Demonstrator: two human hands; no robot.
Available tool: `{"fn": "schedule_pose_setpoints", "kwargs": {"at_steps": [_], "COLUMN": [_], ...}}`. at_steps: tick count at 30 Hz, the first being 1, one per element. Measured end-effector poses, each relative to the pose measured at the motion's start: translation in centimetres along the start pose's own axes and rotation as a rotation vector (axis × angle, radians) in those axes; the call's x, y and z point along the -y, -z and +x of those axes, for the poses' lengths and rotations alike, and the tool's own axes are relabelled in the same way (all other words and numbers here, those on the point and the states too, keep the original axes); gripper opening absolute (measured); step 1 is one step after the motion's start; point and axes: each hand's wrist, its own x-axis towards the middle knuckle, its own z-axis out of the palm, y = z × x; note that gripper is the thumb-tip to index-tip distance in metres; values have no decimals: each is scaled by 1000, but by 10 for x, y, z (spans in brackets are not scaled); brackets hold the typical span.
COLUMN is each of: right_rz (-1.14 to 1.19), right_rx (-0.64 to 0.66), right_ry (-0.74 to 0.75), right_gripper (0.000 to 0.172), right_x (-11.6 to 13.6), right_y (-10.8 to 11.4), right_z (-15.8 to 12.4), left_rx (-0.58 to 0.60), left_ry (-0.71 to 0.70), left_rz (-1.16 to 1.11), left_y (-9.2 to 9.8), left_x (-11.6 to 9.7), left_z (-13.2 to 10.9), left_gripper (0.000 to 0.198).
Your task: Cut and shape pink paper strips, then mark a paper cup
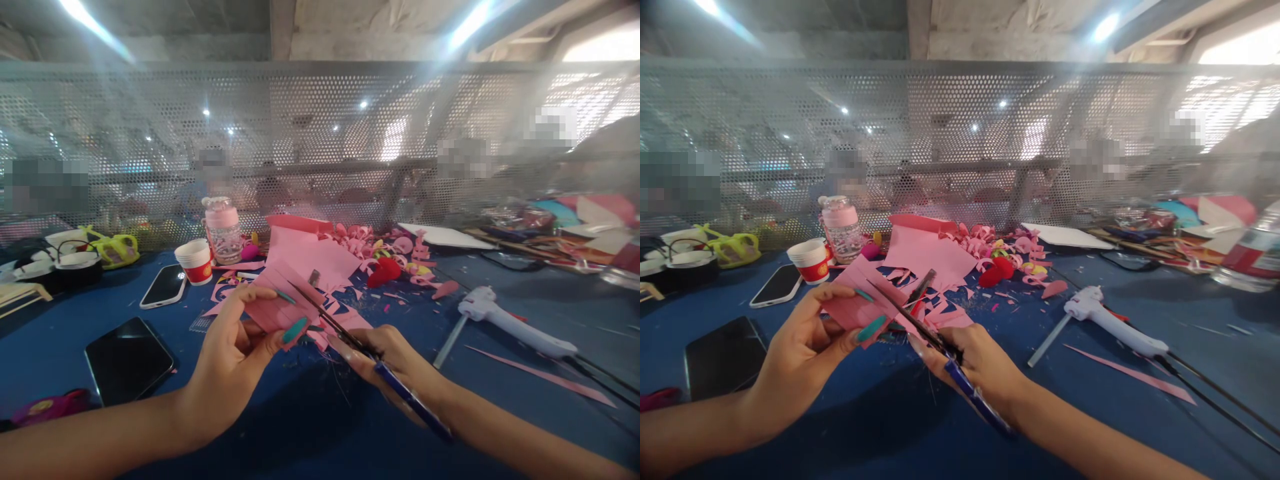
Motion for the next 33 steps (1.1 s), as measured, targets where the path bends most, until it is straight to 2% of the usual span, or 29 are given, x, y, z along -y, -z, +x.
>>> {"fn": "schedule_pose_setpoints", "kwargs": {"at_steps": [4, 7, 15, 21, 25, 30, 33], "right_rz": [-37, -70, -63, 68, 118, 78, 85], "right_rx": [-34, -79, -46, 4, 4, -32, 2], "right_ry": [133, 180, 142, 31, 66, 130, 113], "right_gripper": [40, 42, 44, 47, 52, 48, 45], "right_x": [-3, -3, -5, 10, 13, 9, 9], "right_y": [-1, -1, -2, 1, 2, 1, 0], "right_z": [-1, -3, -5, -8, -11, -11, -11], "left_rx": [21, 52, 110, 117, 117, 108, 118], "left_ry": [2, 20, 37, 33, 7, 6, 14], "left_rz": [-22, -31, -123, -169, -136, -118, -128], "left_y": [0, 0, -5, -8, -8, -7, -8], "left_x": [1, 2, 2, 3, 3, 3, 1], "left_z": [-1, -2, -5, -9, -12, -13, -12], "left_gripper": [34, 34, 31, 30, 32, 32, 31]}}
